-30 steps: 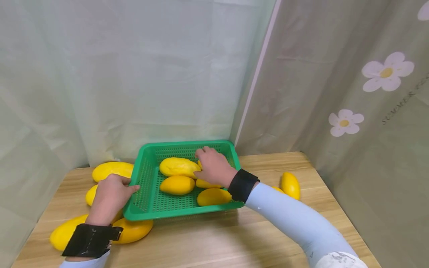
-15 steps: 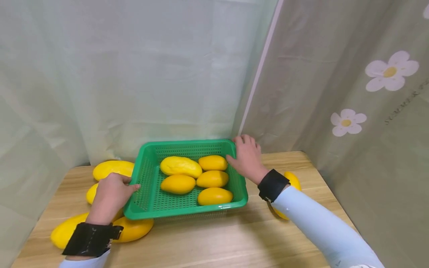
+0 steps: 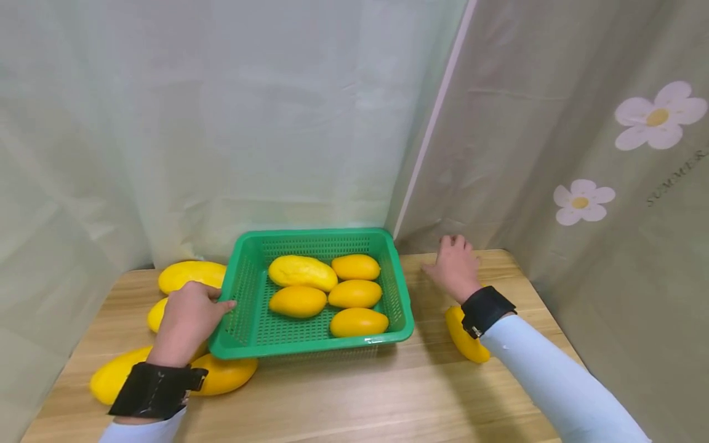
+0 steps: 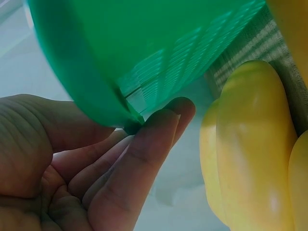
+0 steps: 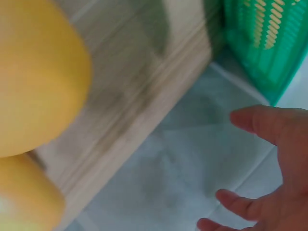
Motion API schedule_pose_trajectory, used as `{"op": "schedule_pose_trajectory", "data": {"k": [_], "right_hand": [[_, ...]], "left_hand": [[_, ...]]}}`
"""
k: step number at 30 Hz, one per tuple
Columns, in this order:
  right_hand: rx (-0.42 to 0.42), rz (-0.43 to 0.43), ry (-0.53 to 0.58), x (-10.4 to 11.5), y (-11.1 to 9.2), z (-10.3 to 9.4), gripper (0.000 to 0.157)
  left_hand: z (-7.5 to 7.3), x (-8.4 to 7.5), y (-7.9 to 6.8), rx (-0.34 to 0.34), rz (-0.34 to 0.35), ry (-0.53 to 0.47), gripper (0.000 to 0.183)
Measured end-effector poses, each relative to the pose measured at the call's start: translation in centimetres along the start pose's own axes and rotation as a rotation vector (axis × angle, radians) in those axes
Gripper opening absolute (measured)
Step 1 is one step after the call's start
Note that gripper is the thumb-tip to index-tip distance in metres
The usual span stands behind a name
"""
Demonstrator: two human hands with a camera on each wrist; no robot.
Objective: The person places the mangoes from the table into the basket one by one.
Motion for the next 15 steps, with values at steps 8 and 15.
{"op": "schedule_pose_trajectory", "data": {"k": [8, 15], "right_hand": [[0.119, 0.160, -0.080, -3.7, -0.4, 0.9, 0.081], [0.194, 0.289, -0.075, -6.5, -0.9, 1.2, 0.079]], "left_hand": [[0.1, 0.0, 0.1, -0.003, 0.004, -0.008, 0.052], [0.1, 0.3, 0.1, 0.007, -0.007, -0.006, 0.054]]}}
Point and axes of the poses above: each hand's wrist, its own y-axis towards the middle knuckle, its own z-axis out of the palm, x = y × z, the point moved 8 cm from there along y, towards the middle knuckle, and after that the axes turned 8 degrees about y, right-handed, at the moved point
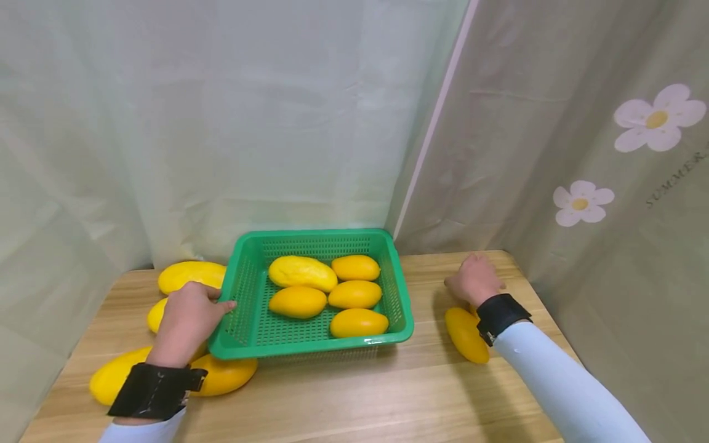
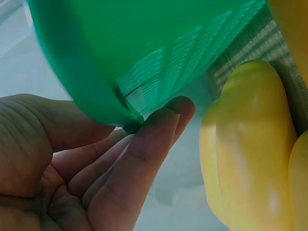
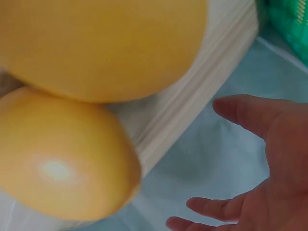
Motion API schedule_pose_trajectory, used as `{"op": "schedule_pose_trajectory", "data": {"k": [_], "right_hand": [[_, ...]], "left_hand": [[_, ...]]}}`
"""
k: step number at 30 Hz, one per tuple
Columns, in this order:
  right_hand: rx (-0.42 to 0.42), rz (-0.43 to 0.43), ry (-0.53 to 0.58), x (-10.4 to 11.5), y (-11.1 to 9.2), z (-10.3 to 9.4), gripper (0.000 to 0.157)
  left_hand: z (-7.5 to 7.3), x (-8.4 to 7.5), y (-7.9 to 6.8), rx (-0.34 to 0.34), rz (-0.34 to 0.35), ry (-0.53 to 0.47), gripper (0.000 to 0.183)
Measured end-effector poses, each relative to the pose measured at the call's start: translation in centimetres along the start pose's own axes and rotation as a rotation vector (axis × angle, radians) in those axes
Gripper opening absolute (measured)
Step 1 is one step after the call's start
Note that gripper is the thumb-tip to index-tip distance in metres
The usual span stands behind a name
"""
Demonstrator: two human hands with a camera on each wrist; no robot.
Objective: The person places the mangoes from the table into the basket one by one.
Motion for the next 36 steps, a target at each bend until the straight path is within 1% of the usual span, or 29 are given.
{"op": "schedule_pose_trajectory", "data": {"k": [3, 10, 13, 16, 19, 25, 31, 36], "right_hand": [[0.026, 0.015, -0.003, -0.8, -0.2, 0.2, 0.074], [0.109, 0.010, -0.089, -1.6, -0.8, 1.2, 0.065], [0.143, 0.022, -0.072, -2.0, -1.2, 1.5, 0.055], [0.184, 0.044, -0.033, -2.5, -1.5, 1.9, 0.044], [0.208, 0.059, -0.019, -2.8, -1.6, 2.2, 0.039], [0.187, 0.051, -0.057, -2.8, -1.1, 2.4, 0.040], [0.174, 0.016, -0.075, -2.6, -0.8, 2.5, 0.044], [0.134, -0.032, -0.089, -2.2, -0.5, 2.4, 0.040]], "left_hand": [[0.0, 0.1, 0.0, 0.013, -0.008, -0.001, 0.054], [0.2, 0.0, 0.0, 0.015, -0.008, 0.007, 0.053], [0.2, 0.1, 0.0, 0.016, -0.008, 0.009, 0.053], [0.2, 0.1, 0.0, 0.021, -0.010, 0.007, 0.053], [0.2, 0.1, 0.0, 0.025, -0.010, 0.007, 0.054], [0.1, 0.1, 0.0, 0.018, -0.005, 0.010, 0.054], [0.1, 0.1, 0.1, 0.005, 0.005, 0.012, 0.053], [0.3, 0.2, 0.1, 0.017, -0.005, 0.005, 0.053]]}}
Point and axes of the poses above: each hand's wrist, its own y-axis towards the middle knuckle, its own z-axis out of the palm, x = y × z, the point moved 8 cm from there along y, towards the middle knuckle, and after that the axes turned 8 degrees about y, right-handed, at the moved point
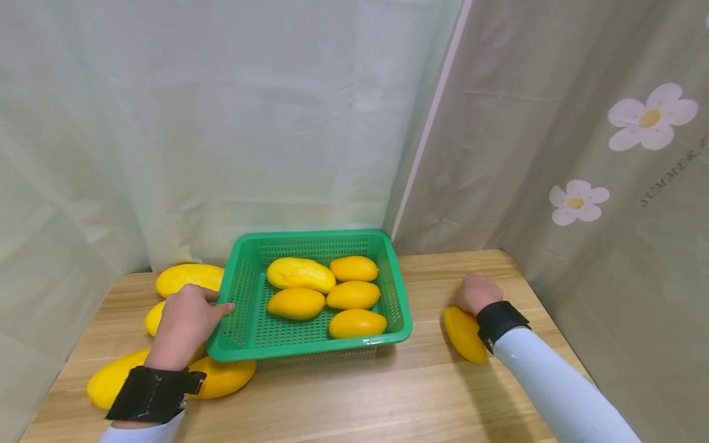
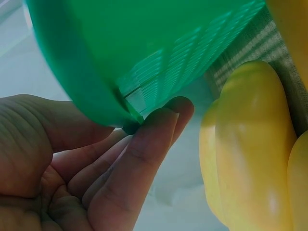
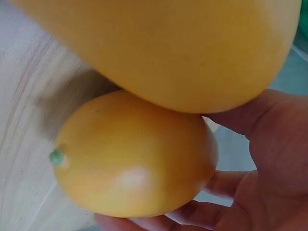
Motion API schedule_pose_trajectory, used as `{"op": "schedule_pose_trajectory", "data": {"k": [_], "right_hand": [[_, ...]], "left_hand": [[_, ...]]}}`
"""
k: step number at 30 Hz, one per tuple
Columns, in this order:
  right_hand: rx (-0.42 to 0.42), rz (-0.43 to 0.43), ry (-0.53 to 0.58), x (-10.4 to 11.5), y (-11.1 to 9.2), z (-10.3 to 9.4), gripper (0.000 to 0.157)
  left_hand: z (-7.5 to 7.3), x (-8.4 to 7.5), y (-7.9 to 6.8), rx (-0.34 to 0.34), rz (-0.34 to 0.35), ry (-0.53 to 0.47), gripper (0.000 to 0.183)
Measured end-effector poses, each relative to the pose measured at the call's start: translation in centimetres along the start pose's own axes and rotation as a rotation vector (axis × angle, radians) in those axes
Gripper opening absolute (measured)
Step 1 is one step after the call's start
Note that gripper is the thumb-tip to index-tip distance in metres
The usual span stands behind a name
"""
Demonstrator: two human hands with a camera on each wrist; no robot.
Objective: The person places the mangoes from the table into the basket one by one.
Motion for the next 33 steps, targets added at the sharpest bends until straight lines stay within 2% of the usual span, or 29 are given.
{"op": "schedule_pose_trajectory", "data": {"k": [7, 14, 25, 33], "right_hand": [[-0.076, -0.084, -0.036, 1.2, 0.3, -0.5, 0.037], [-0.182, -0.179, -0.039, 3.7, 0.1, -1.9, 0.040], [-0.372, -0.385, -0.055, 10.2, -3.8, -4.3, 0.058], [-0.491, -0.461, -0.076, 14.3, -6.2, -5.7, 0.052]], "left_hand": [[0.0, 0.0, 0.1, -0.004, 0.008, 0.004, 0.053], [0.1, 0.1, 0.2, -0.009, 0.007, 0.003, 0.053], [0.0, 0.1, 0.2, -0.013, 0.014, 0.015, 0.055], [-0.2, -0.3, 0.3, -0.039, 0.041, 0.039, 0.053]]}}
Point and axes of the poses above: each hand's wrist, its own y-axis towards the middle knuckle, its own z-axis out of the palm, x = y × z, the point moved 8 cm from there along y, towards the middle knuckle, and after that the axes turned 8 degrees about y, right-handed, at the moved point
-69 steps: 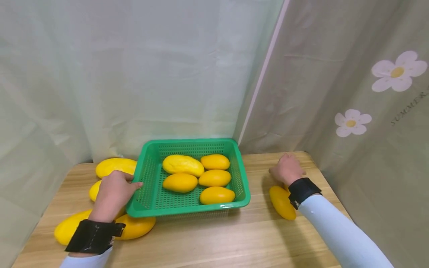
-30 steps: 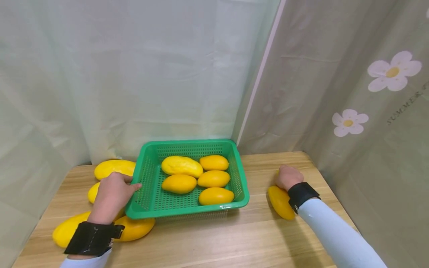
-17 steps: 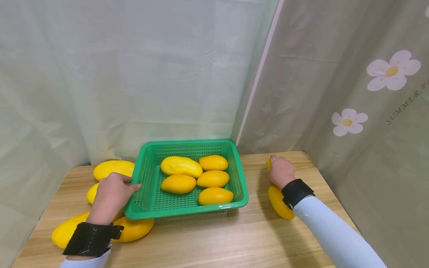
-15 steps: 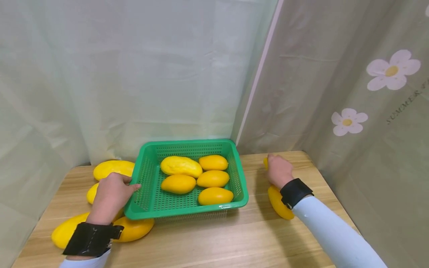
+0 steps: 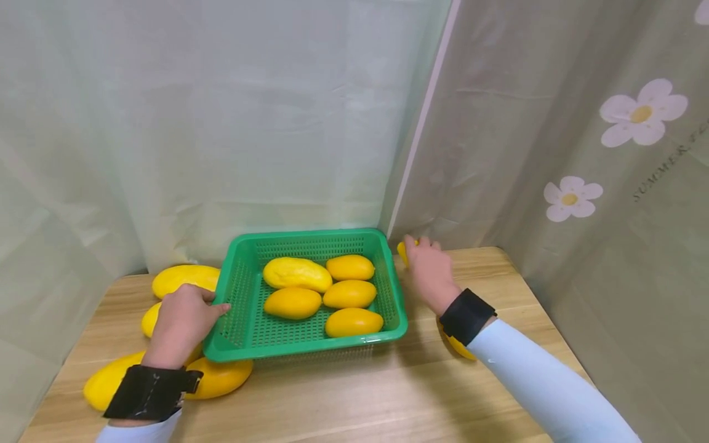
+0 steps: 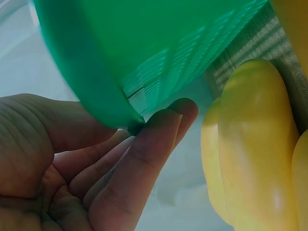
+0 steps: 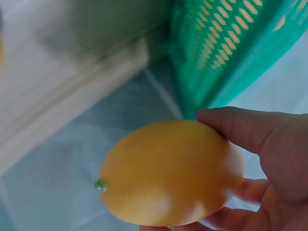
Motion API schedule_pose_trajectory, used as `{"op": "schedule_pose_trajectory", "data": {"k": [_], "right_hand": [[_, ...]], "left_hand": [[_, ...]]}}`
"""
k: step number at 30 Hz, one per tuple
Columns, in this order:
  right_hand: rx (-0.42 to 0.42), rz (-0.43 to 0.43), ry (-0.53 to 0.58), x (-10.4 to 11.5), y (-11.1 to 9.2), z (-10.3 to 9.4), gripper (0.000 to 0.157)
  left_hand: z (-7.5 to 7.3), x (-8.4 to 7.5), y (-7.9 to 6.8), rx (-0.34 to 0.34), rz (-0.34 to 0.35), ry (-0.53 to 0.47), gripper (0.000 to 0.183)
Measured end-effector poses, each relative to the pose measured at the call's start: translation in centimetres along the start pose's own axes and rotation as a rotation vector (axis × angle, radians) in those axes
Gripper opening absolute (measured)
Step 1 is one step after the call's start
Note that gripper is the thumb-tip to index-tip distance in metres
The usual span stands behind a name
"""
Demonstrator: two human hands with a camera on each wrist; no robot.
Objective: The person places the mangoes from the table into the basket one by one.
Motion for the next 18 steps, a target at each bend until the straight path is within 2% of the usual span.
{"op": "schedule_pose_trajectory", "data": {"k": [5, 8, 13, 18], "right_hand": [[-0.063, -0.083, -0.052, 3.0, 0.3, -1.2, 0.051], [-0.068, -0.157, -0.084, 5.4, 0.3, -1.5, 0.049], [0.008, -0.265, -0.098, 10.0, 0.0, -1.3, 0.055], [0.117, -0.394, -0.105, 14.6, -0.7, -0.2, 0.060]], "left_hand": [[0.0, 0.0, 0.1, 0.016, -0.001, 0.003, 0.052], [-0.1, -0.1, 0.1, 0.024, -0.010, 0.018, 0.046], [-0.3, -0.6, 0.0, 0.035, -0.024, 0.049, 0.030], [-0.3, -0.9, -0.2, 0.060, -0.028, 0.063, 0.028]]}}
Point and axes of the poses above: each hand's wrist, its own y-axis towards the middle knuckle, its own z-axis out of the palm, x = y × z, the point moved 8 cm from there along y, towards the middle knuckle, and after that the axes turned 8 degrees about y, right-handed, at the moved point
